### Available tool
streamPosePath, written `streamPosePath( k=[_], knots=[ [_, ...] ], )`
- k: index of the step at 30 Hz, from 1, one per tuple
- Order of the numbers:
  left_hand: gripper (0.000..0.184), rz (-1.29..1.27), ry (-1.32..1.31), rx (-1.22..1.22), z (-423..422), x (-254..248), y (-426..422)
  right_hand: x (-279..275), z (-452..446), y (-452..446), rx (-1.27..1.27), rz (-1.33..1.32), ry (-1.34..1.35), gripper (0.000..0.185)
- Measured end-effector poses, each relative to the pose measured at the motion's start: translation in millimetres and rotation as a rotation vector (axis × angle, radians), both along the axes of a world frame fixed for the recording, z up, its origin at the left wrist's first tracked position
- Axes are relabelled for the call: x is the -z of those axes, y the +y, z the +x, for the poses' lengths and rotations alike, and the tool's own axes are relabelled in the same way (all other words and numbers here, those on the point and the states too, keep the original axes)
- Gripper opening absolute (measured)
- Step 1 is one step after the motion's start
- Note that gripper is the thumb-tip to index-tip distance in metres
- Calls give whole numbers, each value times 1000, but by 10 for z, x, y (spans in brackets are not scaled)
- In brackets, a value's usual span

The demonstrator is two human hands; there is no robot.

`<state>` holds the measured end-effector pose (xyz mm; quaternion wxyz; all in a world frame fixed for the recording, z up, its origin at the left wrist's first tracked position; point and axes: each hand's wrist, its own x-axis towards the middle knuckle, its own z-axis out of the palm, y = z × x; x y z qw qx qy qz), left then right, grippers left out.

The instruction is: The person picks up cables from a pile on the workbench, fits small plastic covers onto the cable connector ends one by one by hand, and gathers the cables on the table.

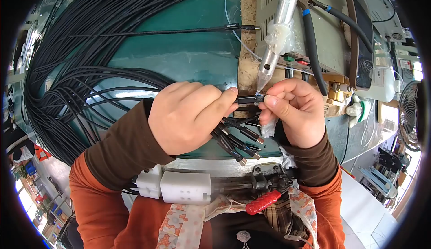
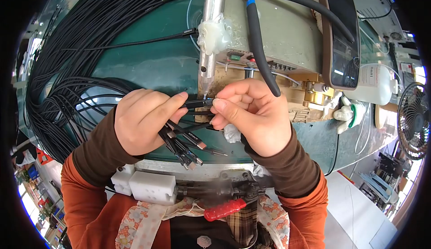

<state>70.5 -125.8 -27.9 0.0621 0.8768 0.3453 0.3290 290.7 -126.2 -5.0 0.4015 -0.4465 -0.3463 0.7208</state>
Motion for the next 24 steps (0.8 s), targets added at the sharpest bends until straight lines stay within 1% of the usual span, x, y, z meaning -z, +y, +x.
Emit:
streamPosePath(
  k=[4, 10, 15, 19, 24],
  knots=[
    [19, 16, -46, 4, -2, 30, 0, 17, -51, -23, 41, 57, -87, 11],
    [19, 43, -109, 9, 3, 52, 10, 57, -66, -25, 59, 160, -60, 11],
    [19, 18, -109, 92, -27, -30, 14, -52, -6, -1, -32, 36, -64, 12],
    [18, -21, -109, 158, -54, -103, 17, -89, 64, 6, -142, -91, 54, 17],
    [15, -32, -127, 203, -73, -100, 18, -103, 53, -15, -173, -52, 89, 15]
  ],
)
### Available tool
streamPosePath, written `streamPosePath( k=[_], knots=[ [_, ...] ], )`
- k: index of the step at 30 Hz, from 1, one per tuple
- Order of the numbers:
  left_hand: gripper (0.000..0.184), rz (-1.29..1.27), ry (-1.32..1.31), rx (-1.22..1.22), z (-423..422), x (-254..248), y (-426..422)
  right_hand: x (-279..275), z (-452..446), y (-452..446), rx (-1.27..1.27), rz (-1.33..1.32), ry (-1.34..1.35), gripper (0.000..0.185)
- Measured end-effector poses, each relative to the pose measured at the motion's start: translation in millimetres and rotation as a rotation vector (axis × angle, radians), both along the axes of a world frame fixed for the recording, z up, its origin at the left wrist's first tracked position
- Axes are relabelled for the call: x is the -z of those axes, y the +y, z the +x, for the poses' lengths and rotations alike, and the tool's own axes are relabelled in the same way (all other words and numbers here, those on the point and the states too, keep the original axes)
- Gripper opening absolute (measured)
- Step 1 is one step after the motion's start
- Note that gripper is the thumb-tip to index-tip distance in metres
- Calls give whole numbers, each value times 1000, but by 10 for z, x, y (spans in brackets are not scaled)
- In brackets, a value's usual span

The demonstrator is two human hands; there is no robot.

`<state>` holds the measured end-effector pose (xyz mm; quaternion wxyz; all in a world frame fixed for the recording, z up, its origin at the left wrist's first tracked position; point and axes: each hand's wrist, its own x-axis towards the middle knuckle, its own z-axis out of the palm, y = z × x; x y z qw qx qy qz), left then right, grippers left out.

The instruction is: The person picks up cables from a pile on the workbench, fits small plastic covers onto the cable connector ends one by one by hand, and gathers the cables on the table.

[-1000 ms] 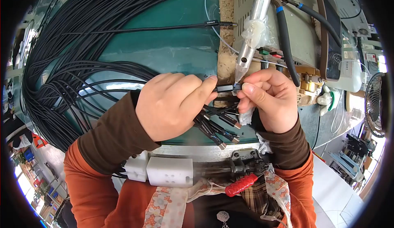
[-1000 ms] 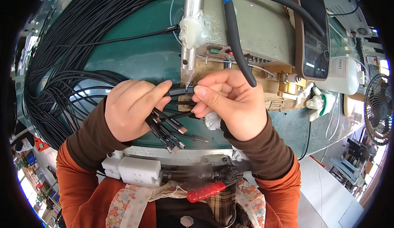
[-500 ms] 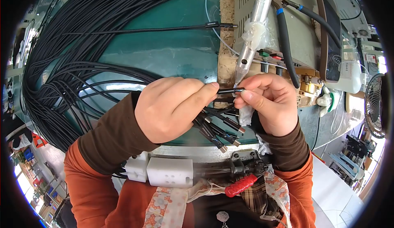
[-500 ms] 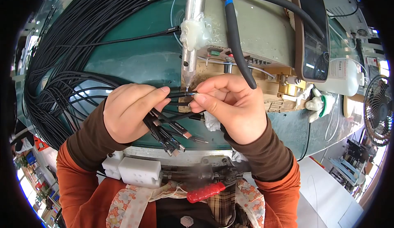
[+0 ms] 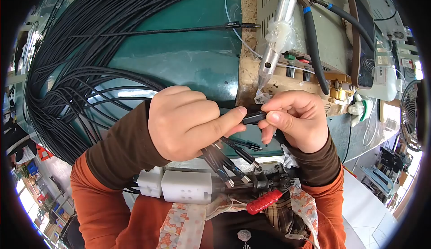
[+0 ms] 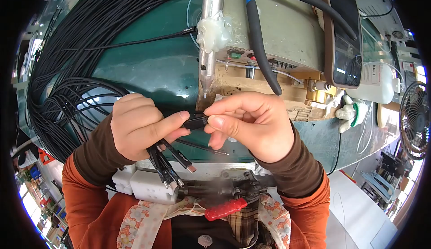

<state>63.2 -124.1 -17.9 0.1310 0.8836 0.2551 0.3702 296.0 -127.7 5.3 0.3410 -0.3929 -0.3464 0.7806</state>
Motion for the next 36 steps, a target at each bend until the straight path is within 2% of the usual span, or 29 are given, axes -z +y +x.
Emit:
streamPosePath(
  k=[6, 10, 16, 20, 26, 36],
  knots=[
    [13, 97, -47, -5, 58, 86, 1, -34, -178, -134, -48, 149, -225, 13],
    [11, 89, 16, 25, 43, 64, -15, -1, -86, -116, -162, 529, -406, 12],
    [13, 61, 85, 73, 15, -5, -11, -25, -52, -92, -158, 635, -444, 13],
    [15, -88, -32, 91, 82, 118, 61, 29, -116, 61, -105, 1206, -583, 15],
    [16, -115, 1, 33, 64, 98, 33, 0, -120, -30, -68, 1065, -509, 16],
    [17, -107, -14, 144, 8, 5, -10, 20, -97, -75, -96, 864, -373, 17]
  ],
)
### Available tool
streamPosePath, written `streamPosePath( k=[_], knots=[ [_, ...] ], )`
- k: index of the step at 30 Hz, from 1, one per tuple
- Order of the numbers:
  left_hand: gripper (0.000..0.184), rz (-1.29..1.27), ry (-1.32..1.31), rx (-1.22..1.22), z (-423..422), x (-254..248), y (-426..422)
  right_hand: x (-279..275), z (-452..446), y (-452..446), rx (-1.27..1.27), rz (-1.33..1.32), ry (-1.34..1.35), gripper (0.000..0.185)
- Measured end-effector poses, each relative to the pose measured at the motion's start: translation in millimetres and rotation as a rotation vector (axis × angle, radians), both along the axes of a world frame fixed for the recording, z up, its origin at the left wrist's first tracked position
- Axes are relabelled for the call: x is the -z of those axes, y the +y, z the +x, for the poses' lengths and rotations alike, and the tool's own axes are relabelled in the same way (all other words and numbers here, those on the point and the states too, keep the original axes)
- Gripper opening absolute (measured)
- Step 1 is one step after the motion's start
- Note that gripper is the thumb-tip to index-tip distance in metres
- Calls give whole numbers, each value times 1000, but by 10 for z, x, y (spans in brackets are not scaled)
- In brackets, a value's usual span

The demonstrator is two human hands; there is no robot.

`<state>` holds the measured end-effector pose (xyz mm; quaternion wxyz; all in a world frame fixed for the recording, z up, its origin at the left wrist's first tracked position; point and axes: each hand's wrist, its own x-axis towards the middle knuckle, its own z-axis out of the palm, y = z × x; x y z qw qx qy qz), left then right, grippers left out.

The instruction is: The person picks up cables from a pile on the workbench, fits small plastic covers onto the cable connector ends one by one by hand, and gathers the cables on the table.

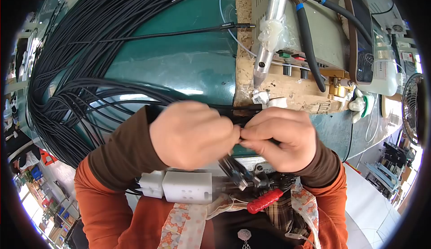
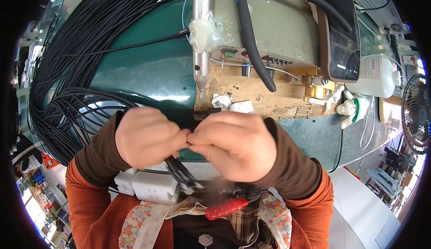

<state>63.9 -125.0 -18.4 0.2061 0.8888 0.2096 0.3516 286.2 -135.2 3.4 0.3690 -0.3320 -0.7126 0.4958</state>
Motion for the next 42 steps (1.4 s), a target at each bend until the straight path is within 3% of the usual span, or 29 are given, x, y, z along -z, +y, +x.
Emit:
streamPosePath(
  k=[5, 9, 15, 19, 24, 42],
  knots=[
    [17, -15, 54, 12, 33, -33, -17, -34, -25, 14, -39, -34, -58, 16],
    [23, -104, 125, -145, 14, 35, 10, -78, 54, 35, 152, -314, -157, 13],
    [26, -53, 141, -184, 70, 43, -16, 6, 67, 51, 153, -306, -162, 10],
    [20, 41, 74, -316, 99, 113, 27, 5, -11, 104, 325, -746, 156, 9],
    [27, -4, 126, -348, 94, 74, 33, 66, -43, 131, 345, -757, 270, 11],
    [22, 20, 1, -331, 107, 55, 34, 56, -14, 67, 354, -672, 263, 9]
  ],
)
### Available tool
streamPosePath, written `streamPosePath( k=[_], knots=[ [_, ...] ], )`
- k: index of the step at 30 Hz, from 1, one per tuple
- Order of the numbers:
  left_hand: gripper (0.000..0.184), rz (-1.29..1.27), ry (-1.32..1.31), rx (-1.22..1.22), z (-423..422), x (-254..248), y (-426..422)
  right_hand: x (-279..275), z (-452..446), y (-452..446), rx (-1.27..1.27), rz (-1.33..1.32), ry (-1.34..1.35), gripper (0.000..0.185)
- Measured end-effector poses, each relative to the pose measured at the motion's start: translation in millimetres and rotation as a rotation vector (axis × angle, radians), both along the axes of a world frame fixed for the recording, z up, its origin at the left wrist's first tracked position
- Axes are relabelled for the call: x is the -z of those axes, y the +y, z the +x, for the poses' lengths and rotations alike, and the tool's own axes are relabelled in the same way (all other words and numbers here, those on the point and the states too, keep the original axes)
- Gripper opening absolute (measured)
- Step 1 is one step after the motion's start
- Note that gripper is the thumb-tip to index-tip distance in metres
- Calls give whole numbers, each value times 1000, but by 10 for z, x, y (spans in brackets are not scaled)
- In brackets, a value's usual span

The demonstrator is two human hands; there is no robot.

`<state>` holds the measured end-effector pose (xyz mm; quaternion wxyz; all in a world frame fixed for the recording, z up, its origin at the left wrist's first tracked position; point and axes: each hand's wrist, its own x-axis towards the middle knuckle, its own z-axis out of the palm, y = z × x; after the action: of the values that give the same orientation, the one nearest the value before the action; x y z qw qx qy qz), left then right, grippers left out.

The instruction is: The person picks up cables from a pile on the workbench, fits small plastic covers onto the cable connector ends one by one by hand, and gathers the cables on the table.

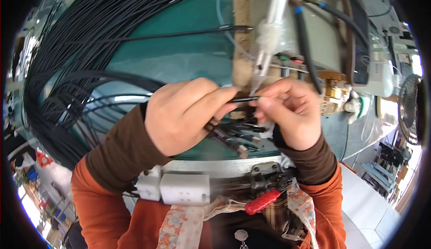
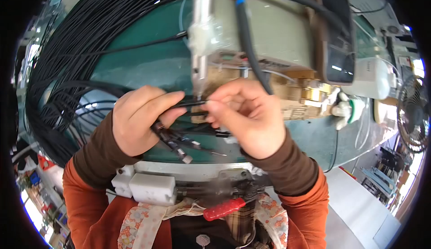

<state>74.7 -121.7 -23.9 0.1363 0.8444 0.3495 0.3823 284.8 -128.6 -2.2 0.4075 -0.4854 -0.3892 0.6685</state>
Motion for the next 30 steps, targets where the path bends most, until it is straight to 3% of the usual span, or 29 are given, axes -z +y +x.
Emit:
streamPosePath(
  k=[5, 9, 10, 12, 18, 23, 27, 30],
  knots=[
    [16, -254, 118, 102, -20, -245, -32, -26, 102, -7, -204, -48, 122, 7],
    [13, -300, 134, 95, -41, -328, -112, 10, 223, 69, -362, 519, -205, 4],
    [13, -279, 122, 133, -30, -311, -120, 57, 211, 76, -330, 529, -235, 4],
    [14, -247, 96, 145, -10, -262, -143, 145, 161, 47, -266, 859, -185, 4],
    [15, -240, 81, 65, -5, -185, -212, 222, 101, -50, -283, 806, -178, 5],
    [14, -381, 190, 112, -70, -272, -182, 212, 120, -35, -363, 822, -165, 8],
    [19, -319, 249, 181, -34, -271, -128, 2, 110, -61, -264, 1005, -361, 13],
    [23, -292, 297, 231, 10, -263, -96, 67, 42, -101, -312, 1100, -359, 15]
  ],
)
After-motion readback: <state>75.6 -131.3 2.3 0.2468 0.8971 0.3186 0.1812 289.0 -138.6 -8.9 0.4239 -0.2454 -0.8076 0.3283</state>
